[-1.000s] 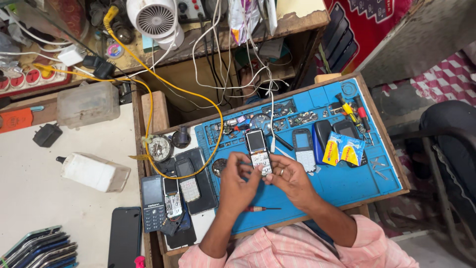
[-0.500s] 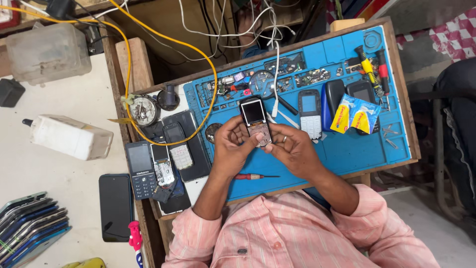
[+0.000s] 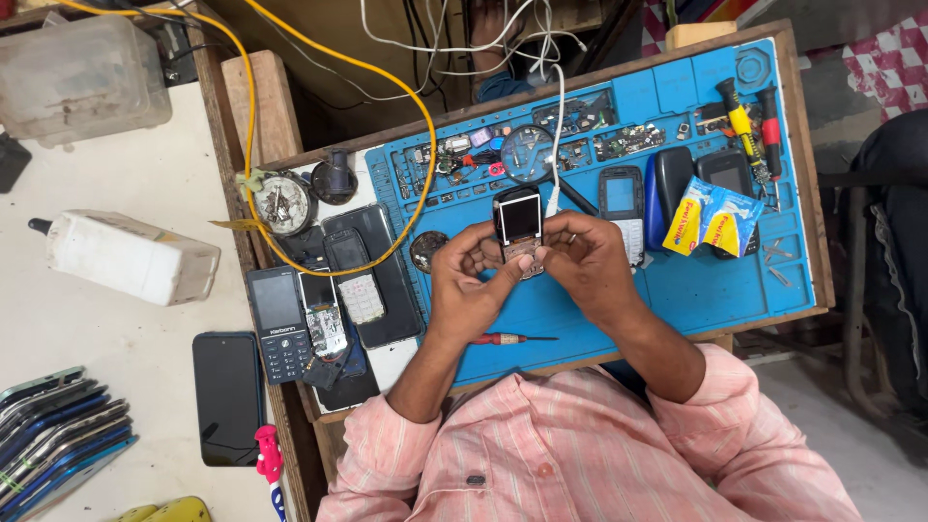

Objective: The person disassembles a feature phone, uses a soldering iron on the motherboard, and reassembles the device. They connect a charging cable to test the screen and buttons, then place the phone on the workbench.

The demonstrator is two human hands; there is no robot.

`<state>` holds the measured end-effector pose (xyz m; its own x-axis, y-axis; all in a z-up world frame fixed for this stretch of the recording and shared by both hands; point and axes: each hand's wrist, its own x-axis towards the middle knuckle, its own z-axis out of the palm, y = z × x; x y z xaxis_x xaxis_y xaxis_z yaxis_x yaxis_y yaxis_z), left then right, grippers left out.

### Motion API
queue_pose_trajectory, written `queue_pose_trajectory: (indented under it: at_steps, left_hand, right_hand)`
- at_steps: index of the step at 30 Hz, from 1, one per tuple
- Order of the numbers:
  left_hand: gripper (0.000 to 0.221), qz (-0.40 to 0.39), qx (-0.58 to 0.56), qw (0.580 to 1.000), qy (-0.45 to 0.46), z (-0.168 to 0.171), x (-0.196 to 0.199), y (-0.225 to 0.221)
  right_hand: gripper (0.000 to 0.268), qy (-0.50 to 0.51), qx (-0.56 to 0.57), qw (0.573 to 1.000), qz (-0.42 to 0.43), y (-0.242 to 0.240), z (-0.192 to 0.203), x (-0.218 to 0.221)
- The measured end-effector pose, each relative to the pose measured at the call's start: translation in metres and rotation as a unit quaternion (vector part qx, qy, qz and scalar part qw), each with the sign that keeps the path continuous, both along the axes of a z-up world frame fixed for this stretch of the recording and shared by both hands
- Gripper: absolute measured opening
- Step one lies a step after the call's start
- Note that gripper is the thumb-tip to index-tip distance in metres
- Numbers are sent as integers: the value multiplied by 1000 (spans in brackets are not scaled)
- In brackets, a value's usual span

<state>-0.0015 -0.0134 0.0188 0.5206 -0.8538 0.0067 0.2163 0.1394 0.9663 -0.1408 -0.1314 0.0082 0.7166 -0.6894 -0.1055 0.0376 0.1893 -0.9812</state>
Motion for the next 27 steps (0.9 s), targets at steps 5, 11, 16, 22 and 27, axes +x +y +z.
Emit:
queue_pose_trajectory:
  at_steps: [5,11,16,22,27]
  left_hand:
    - [42,5,-13,1000,0,3,1,-1]
    - [45,6,5,1000,25,21,6,-9]
    - [41,-8,-12,1000,15,30,20,-15]
    - [39,-9,-42,997,61,29,33,-25]
    - [41,4,-30,998,59,19,34,-25]
  right_hand:
    - [17,11,0,1000,-8,0,-2,4]
    - [21,-43,67,997,-3,-10,5,17]
    - [21,-37,15,999,14,-24,17,28]
    - [22,-18,3,1000,19,-32,21,44]
    - [21,-35,1,999,24,-33,8,47]
